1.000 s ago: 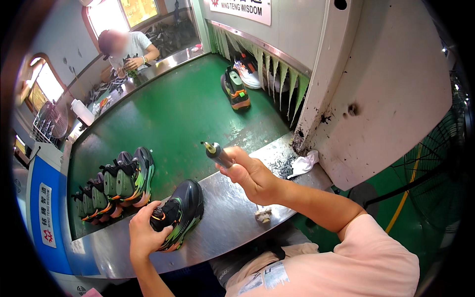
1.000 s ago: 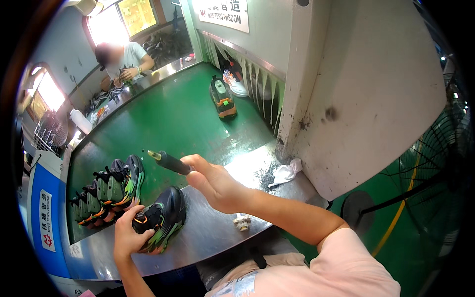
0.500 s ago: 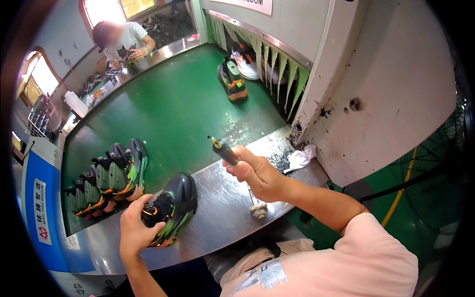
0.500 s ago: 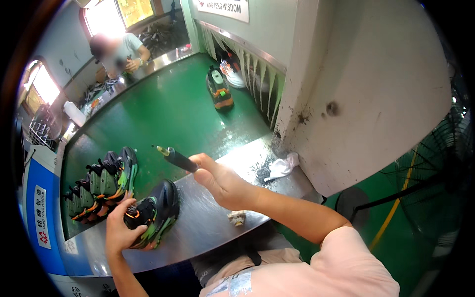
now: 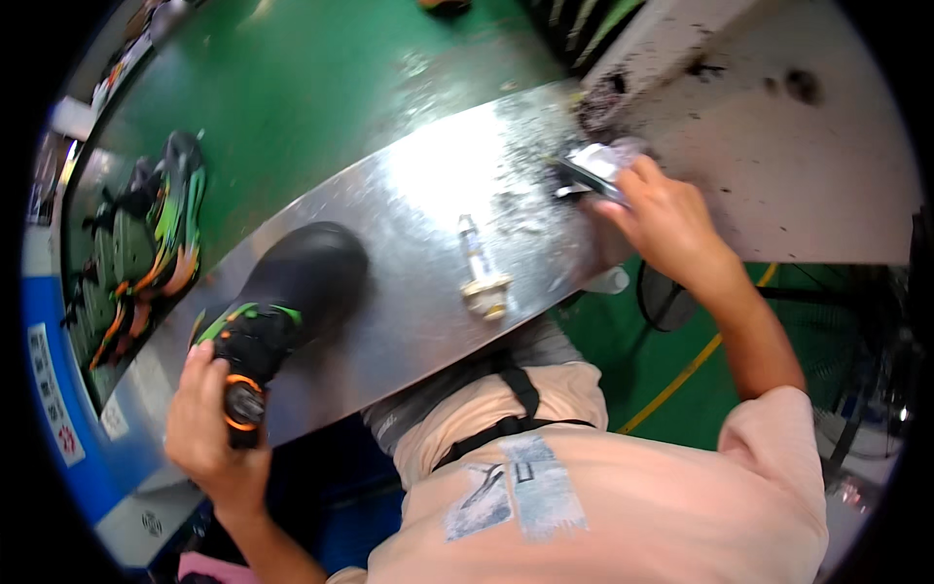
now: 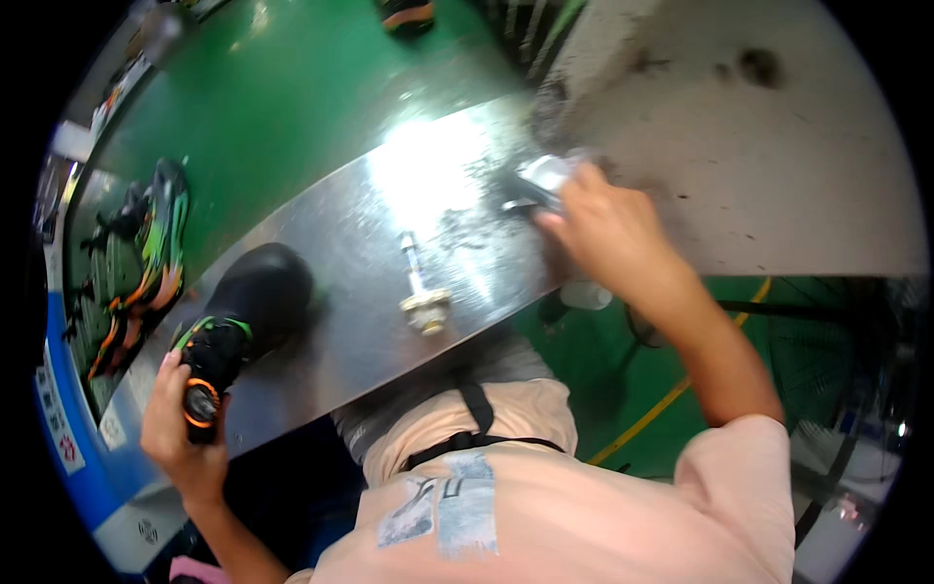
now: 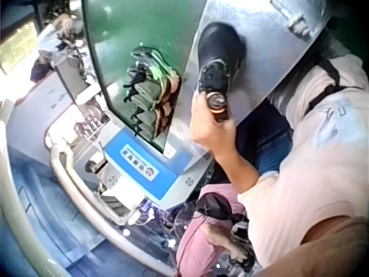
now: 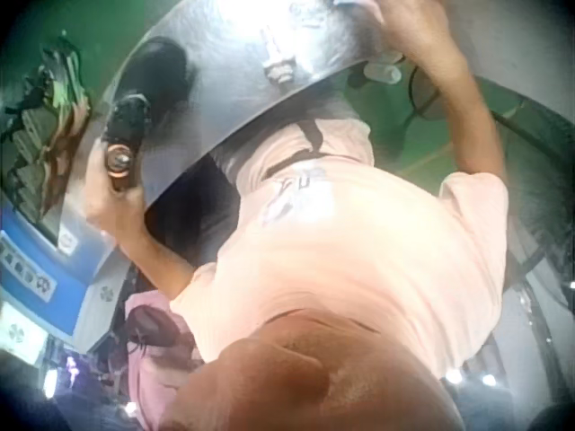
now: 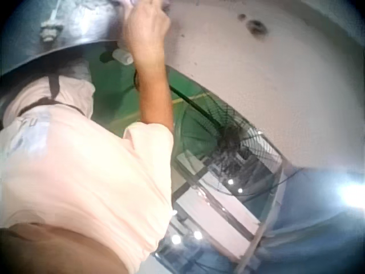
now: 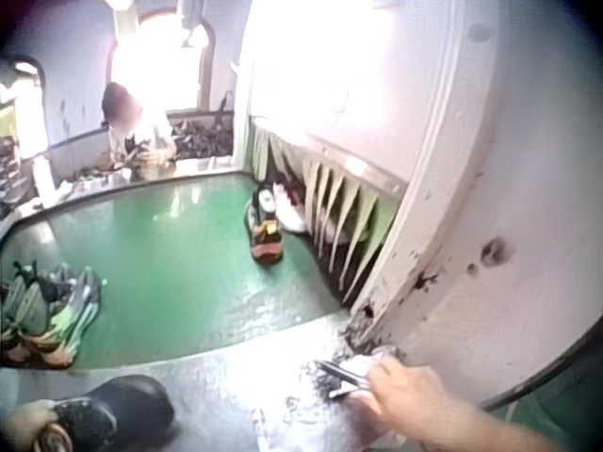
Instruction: The person applies a liquid from a syringe into the gaps between the shoe upper and sole, wipes away excess, and refills the syringe from a bottle.
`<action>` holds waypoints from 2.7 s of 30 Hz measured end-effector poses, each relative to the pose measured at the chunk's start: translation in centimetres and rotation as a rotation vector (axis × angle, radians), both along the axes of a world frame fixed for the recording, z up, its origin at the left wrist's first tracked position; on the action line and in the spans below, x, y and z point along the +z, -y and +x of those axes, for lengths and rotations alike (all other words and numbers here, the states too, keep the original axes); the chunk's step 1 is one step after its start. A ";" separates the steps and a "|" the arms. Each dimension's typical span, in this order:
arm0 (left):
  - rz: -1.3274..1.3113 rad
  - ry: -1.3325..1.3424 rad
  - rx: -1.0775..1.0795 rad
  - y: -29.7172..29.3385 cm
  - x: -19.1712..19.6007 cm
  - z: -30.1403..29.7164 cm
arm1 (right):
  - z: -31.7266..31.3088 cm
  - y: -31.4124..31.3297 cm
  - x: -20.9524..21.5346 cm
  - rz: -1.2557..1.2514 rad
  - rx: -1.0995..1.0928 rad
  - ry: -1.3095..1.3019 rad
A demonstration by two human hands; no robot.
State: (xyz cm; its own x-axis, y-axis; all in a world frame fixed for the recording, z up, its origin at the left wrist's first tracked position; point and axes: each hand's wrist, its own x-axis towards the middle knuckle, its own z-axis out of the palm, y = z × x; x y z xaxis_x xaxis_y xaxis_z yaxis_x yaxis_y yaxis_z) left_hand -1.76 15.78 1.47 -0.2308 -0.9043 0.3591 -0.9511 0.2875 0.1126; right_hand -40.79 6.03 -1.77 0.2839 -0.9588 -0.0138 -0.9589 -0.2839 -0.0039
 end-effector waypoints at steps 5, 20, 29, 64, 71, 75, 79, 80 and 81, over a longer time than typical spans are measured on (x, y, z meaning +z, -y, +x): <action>-0.066 0.023 -0.153 -4.4 -1.2 -1.3 | -3.4 -4.0 2.6 0.186 0.026 0.279; -0.133 -0.013 -0.039 -4.8 -1.5 -6.0 | -3.2 -0.1 2.9 0.774 -0.189 1.333; -0.178 -0.058 -0.019 -4.0 -2.7 -7.7 | -4.1 0.0 2.9 0.680 -0.258 1.132; 0.693 -0.615 0.400 1.2 3.4 -1.5 | -0.4 -1.8 -1.4 0.722 -0.080 1.342; 0.504 -0.449 0.358 0.5 2.9 -2.5 | -0.5 -2.3 -1.2 0.737 -0.064 1.320; 0.517 -0.231 0.337 -0.7 3.8 -4.5 | 0.5 -2.4 -0.5 0.768 -0.084 1.388; 0.395 -0.060 0.178 -2.3 3.5 -4.1 | 0.6 -2.7 -0.1 0.699 -0.096 1.347; 0.375 -0.021 0.146 -2.3 3.6 -4.2 | 0.3 -2.8 0.0 0.734 -0.100 1.346; 0.329 0.024 0.130 -2.4 3.8 -4.4 | 0.4 -2.9 0.3 0.722 -0.115 1.341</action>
State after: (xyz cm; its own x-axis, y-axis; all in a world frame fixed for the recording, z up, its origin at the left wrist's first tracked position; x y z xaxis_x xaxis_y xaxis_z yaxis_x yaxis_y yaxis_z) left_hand -6.15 18.17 5.23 -0.1111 -0.9930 0.0395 -0.9810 0.1159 0.1559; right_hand -40.39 8.91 -1.46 0.3945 -0.8769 -0.2748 -0.1518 0.2327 -0.9606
